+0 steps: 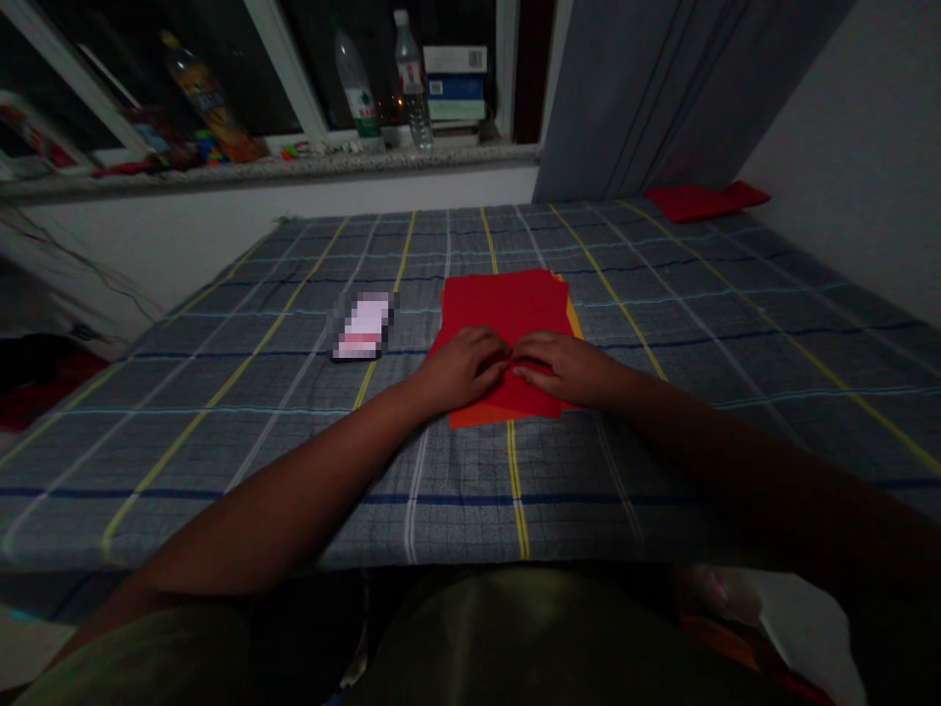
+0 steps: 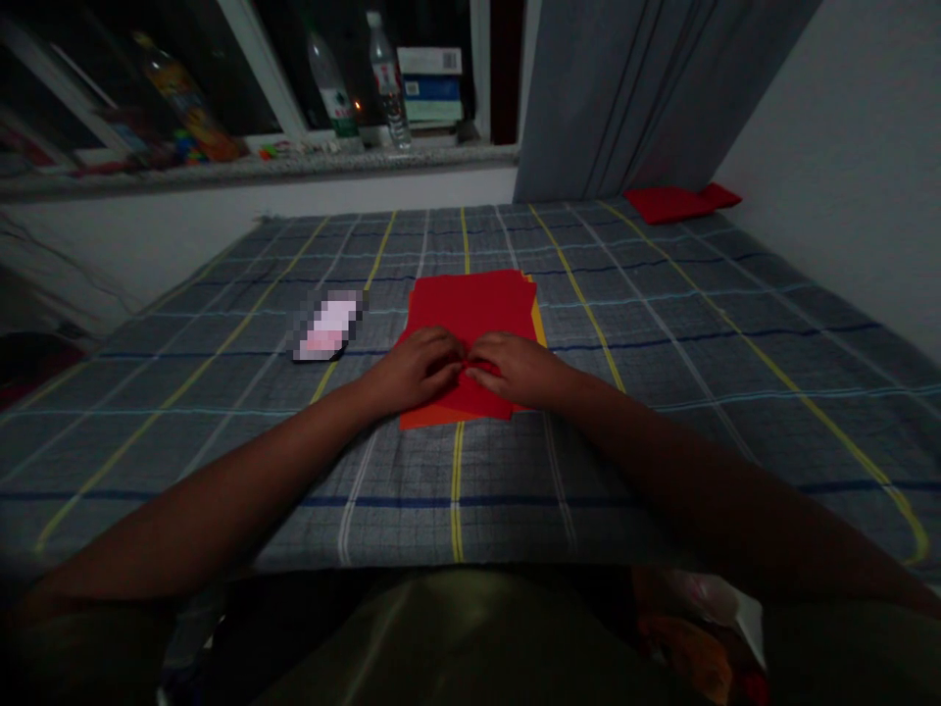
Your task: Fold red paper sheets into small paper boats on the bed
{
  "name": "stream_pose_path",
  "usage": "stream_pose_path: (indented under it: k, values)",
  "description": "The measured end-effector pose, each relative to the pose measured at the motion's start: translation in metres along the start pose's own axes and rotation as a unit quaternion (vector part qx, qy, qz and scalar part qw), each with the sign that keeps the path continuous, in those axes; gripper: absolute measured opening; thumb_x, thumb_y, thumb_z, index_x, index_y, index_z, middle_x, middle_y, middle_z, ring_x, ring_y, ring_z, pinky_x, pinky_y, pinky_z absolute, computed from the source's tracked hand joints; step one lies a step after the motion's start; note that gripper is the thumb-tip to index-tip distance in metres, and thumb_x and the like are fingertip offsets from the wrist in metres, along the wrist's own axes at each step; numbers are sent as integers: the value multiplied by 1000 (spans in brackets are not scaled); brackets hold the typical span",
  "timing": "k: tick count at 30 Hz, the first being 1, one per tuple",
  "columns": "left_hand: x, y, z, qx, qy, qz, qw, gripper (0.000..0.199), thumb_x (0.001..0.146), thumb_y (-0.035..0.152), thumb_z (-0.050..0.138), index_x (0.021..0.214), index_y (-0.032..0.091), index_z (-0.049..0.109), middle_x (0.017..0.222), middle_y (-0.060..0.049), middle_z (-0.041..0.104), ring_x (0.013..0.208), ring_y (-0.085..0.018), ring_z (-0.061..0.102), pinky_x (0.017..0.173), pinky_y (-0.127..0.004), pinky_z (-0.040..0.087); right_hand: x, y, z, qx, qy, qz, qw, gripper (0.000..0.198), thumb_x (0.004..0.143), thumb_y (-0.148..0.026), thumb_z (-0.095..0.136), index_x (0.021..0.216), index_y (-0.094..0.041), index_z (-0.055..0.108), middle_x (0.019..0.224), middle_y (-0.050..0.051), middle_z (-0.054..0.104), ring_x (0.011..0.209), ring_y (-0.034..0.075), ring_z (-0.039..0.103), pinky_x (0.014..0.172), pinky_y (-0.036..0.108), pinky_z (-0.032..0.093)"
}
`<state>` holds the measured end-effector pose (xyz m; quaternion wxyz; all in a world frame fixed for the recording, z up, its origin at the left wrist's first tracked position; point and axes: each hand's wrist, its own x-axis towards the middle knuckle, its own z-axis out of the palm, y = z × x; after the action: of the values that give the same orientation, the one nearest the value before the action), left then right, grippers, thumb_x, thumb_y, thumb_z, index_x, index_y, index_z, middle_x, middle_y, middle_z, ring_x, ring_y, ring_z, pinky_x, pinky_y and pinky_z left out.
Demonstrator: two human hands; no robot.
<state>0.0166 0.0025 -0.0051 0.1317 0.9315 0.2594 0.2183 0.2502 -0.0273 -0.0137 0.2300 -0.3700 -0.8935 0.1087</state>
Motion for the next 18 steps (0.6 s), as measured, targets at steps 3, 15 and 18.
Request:
stream_pose_path:
  k: [3,15,18]
  values:
    - [-3,-7,-4,-22,-42,10,999,22,97,27,58,113,17,69,116,-13,68,114,-27,63,105,-44,48,-3,1,-4,14,-22,5,1000,25,99,-31,60,114,-21,76,121,13,74,118,28,67,108,46,50]
    - [-5,-14,-17,-52,-108,38,992,20,92,16,61,103,23,77,124,-11,70,122,-25,63,111,-44,45,-4,0,-4,23,-43,8,999,21,93,-29,68,110,-22,79,123,12,74,121,28,66,109,45,48]
    - [-3,-10,-11,-47,-95,25,994,15,95,27,63,101,20,75,114,-11,71,115,-26,64,107,-43,47,-1,-2,1,26,-17,22,999,16,96,-26,64,101,-21,79,112,11,75,114,26,67,106,44,49]
